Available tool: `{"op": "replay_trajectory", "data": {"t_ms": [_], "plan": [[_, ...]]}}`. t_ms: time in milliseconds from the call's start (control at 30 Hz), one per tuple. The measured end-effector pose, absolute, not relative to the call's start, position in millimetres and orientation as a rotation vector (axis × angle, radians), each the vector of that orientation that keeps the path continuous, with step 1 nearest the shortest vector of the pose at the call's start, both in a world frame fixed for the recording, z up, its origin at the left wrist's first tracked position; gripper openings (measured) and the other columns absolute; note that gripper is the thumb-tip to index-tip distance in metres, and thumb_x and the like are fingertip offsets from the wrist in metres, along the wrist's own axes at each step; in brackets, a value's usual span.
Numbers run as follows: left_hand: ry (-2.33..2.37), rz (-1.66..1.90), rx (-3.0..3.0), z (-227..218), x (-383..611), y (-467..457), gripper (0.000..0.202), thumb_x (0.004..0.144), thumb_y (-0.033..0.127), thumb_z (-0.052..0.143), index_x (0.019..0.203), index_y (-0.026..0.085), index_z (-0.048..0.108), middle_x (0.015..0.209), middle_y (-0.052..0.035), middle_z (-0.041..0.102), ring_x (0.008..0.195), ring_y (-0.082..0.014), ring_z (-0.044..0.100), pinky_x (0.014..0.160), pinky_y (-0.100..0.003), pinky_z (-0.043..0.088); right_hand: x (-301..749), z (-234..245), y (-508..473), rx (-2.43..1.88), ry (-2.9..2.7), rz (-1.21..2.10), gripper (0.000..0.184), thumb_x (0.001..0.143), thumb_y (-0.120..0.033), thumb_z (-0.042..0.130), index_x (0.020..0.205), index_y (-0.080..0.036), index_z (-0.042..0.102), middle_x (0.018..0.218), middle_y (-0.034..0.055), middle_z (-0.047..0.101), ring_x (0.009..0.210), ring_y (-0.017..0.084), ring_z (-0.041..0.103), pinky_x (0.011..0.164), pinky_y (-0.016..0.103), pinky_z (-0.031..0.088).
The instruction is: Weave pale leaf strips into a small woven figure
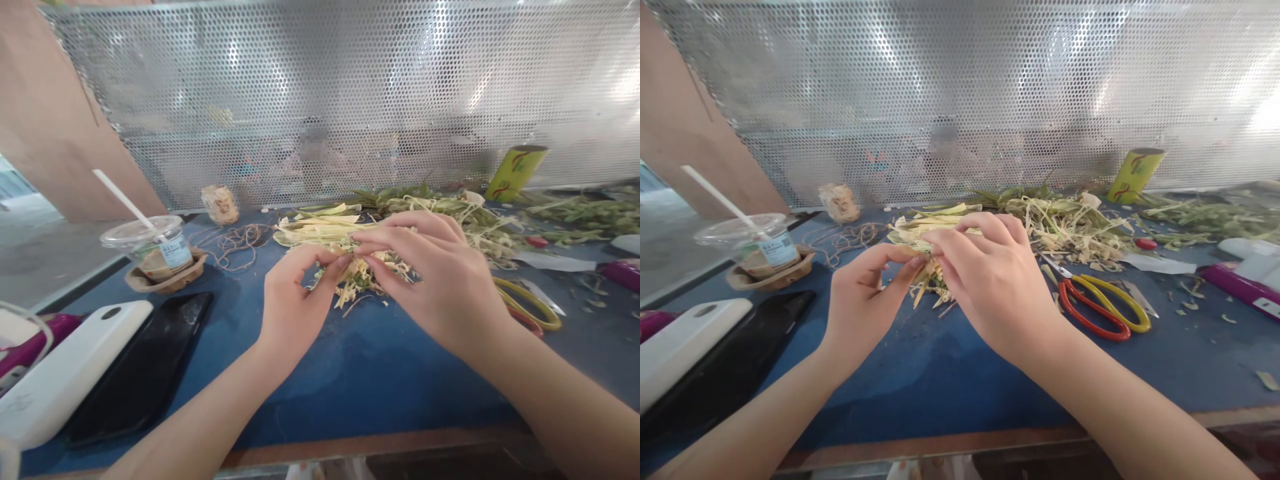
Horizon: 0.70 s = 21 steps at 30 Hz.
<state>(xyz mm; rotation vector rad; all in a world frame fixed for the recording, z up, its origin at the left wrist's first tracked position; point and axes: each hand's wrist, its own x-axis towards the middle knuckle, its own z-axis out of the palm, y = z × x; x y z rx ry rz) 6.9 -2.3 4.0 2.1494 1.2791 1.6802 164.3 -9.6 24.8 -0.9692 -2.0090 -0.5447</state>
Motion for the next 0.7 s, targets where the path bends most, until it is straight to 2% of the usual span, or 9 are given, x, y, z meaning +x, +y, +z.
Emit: {"op": "replay_trajectory", "data": {"t_ms": [167,333,433,567,700], "plan": [[1.255,1.672,2.049,5.2,7.1,-2.8,0.01,0.075,0.021,0.059,0.067,0.017,0.06,0.066,-0.0001,0.062,0.065,-0.0119,0.055,0.063,-0.024,0.042,164.2,27.7,-12.2,-0.933,-2.04,-0.375,0.022,0.079,-0.02,0.055,0.101,-0.02,0.06,0.089,0.0031,0.068,0.094,0.017,0.056,0.084,0.033,0.043],[1.13,1.591,2.031,7.1,7.1,-4.1,0.011,0.075,0.021,0.059,0.065,0.018,0.058,0.066,0.0004,0.06,0.065,-0.0121,0.054,0.064,-0.024,0.042,167.6,32.1,-11.7,-0.85,-2.017,-0.278,0.008,0.078,-0.021,0.059,0.082,-0.023,0.065,0.076,-0.0001,0.068,0.082,0.016,0.058,0.077,0.03,0.046],[1.031,1.535,1.92,5.2,5.7,-2.1,0.014,0.076,0.024,0.059,0.064,0.018,0.058,0.062,0.0014,0.057,0.061,-0.0109,0.052,0.061,-0.024,0.042,170.5,36.5,-11.5,-0.834,-1.975,-0.199,0.007,0.076,-0.018,0.06,0.073,-0.022,0.065,0.07,-0.0012,0.066,0.075,0.014,0.059,0.073,0.027,0.047],[0.842,1.458,1.71,2.2,5.3,0.8,0.014,0.076,0.027,0.06,0.064,0.018,0.058,0.062,0.0017,0.056,0.06,-0.0098,0.05,0.057,-0.022,0.041,175.1,42.8,-13.1,-0.914,-1.999,-0.058,0.005,0.074,-0.02,0.06,0.072,-0.022,0.064,0.072,-0.0028,0.066,0.07,0.012,0.059,0.065,0.023,0.047],[0.749,1.406,1.707,3.6,6.6,-0.7,0.013,0.075,0.024,0.061,0.064,0.018,0.058,0.065,0.0014,0.057,0.063,-0.0098,0.052,0.062,-0.022,0.044,179.9,48.3,-14.3,-0.995,-2.066,0.102,0.009,0.077,-0.022,0.056,0.071,-0.024,0.062,0.065,-0.0048,0.064,0.058,0.011,0.058,0.054,0.022,0.046]]}}
